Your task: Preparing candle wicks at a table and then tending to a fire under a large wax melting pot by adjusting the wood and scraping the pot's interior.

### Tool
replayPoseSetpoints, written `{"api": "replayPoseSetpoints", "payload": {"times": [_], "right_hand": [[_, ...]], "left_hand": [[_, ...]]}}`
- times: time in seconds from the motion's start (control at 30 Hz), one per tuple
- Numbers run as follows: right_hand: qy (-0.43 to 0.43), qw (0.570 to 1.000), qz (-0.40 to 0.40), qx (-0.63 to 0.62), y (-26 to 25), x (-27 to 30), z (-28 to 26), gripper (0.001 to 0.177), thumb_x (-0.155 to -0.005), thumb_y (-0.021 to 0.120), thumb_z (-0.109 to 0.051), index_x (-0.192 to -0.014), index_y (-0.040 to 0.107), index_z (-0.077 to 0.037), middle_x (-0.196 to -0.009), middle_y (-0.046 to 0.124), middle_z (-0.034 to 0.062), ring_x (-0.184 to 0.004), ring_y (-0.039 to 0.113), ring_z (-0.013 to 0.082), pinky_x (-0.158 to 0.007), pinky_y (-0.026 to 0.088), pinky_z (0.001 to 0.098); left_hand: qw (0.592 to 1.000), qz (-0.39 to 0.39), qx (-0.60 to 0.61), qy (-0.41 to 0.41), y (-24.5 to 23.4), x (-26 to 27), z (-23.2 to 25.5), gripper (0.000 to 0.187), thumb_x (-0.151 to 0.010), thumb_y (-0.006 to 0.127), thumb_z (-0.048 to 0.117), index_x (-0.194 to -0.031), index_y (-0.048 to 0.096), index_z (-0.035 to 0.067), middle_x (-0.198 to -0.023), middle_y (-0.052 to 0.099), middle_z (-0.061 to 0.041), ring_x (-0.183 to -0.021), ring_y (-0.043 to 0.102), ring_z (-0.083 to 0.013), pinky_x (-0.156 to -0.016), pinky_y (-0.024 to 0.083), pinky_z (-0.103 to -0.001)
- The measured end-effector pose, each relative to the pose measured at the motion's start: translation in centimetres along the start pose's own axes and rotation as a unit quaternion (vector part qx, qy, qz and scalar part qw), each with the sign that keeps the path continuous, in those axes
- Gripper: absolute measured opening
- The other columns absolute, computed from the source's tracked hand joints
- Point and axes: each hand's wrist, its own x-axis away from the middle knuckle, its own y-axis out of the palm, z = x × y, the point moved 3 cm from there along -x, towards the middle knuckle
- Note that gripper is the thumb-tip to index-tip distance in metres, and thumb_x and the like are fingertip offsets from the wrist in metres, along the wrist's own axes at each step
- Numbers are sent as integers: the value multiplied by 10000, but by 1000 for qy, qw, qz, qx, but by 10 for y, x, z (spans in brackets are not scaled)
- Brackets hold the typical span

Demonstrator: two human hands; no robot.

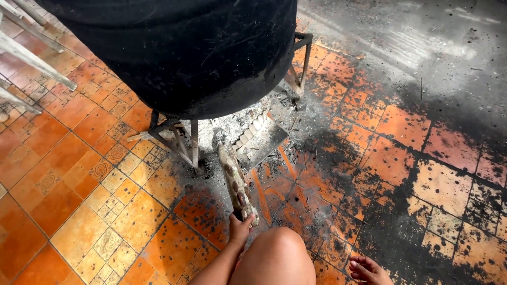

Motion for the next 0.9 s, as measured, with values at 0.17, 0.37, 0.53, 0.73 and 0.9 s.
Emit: {"api": "replayPoseSetpoints", "payload": {"times": [0.17,0.37,0.53,0.73,0.9], "right_hand": [[13,999,10,42,-6,-2,-3,393,-1047,608,-170,-1410,603,-19,-1222,626,234,-1013,573,416,-835,405,585],[10,1000,9,28,-2,1,-4,374,-1065,580,-137,-1414,584,-2,-1182,610,242,-930,539,385,-729,359,542],[11,1000,1,-12,-3,-6,-3,379,-1080,538,-103,-1438,543,21,-1218,561,287,-928,485,399,-714,257,563],[2,999,41,-9,-10,-10,2,367,-1057,580,-43,-1414,590,41,-1191,607,271,-983,568,448,-848,491,633],[5,999,32,4,-17,-14,3,377,-1054,580,-74,-1418,567,23,-1240,593,251,-1066,554,467,-927,482,669]], "left_hand": [[1000,15,-1,26,-4,-6,-5,674,-847,793,263,-1359,419,31,-1252,640,-179,-1051,672,-305,-707,601,-394],[992,-18,123,11,13,-9,9,571,-884,765,213,-1291,425,4,-1262,614,-203,-1045,666,-307,-672,658,-343],[987,-13,160,10,29,-11,11,579,-864,775,234,-1280,423,41,-1304,603,-187,-1118,643,-306,-709,644,-358],[992,-28,120,21,42,-25,2,670,-846,789,256,-1333,378,47,-1375,564,-182,-1209,613,-335,-823,648,-413],[997,-25,59,40,44,-40,-3,632,-863,772,275,-1328,400,62,-1264,611,-161,-1100,653,-287,-766,633,-387]]}}
